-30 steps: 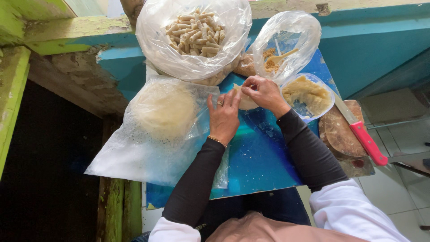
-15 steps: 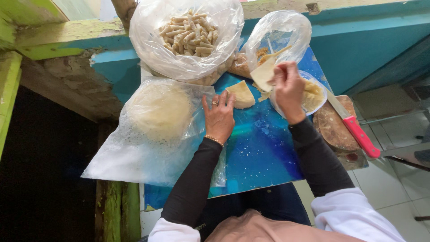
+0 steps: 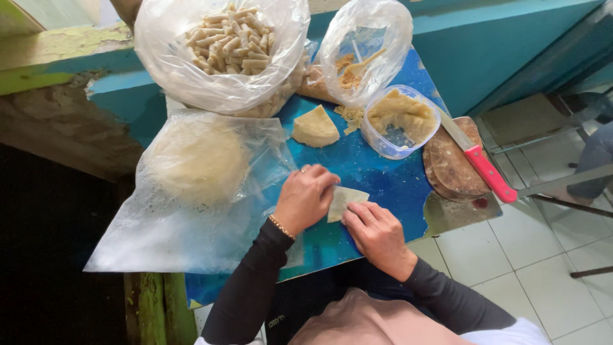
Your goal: The person folds filled pastries at a small table. They take a triangular wrapper, spoon filling from a plastic container onto it, then fold and pinch the wrapper closed by hand, setting the finished piece aside and repeating with new wrappers.
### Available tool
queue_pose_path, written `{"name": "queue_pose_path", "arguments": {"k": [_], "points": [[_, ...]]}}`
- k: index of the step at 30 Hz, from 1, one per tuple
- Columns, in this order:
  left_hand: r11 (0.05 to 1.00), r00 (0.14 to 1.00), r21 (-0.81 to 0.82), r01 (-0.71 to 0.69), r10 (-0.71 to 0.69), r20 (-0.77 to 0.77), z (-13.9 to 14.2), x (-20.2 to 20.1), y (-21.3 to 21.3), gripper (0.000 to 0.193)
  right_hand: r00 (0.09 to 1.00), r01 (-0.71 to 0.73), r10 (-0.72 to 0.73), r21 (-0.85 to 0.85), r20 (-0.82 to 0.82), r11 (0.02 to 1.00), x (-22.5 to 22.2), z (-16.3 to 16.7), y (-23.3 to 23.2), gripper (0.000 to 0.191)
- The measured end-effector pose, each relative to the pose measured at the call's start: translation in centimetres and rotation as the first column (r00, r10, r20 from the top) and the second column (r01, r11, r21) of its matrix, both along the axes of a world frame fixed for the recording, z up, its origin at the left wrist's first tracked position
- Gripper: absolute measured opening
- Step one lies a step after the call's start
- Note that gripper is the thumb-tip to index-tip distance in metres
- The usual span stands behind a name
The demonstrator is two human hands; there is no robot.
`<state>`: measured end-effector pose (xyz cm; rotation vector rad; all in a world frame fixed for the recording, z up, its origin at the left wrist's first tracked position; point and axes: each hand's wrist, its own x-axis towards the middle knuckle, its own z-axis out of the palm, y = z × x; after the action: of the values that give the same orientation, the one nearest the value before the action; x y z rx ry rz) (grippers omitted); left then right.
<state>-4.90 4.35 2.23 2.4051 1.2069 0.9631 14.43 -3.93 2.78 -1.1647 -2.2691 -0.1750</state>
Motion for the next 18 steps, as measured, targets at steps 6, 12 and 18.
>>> {"name": "queue_pose_path", "arguments": {"k": [6,12,18], "points": [[0.999,0.999,0.041,-0.022,0.024,-0.047,-1.6,0.6,-0.3,0.019,0.996,0.035,-0.04,-0.064,-0.081,0.997,-1.3,-0.7,0.0,0.02],[0.999,0.999,0.024,-0.041,0.041,-0.002,-3.3,1.9,0.3,0.01,0.932,-0.067,0.031,-0.089,-0.36,0.994,0.1,1.0,2.1,0.012],[0.994,0.995,0.049,-0.095,0.093,0.032,-2.3,1.4,0.3,0.007,0.943,0.332,-0.334,-0.057,-0.018,0.941,9.2,5.1,7.8,0.03]]}}
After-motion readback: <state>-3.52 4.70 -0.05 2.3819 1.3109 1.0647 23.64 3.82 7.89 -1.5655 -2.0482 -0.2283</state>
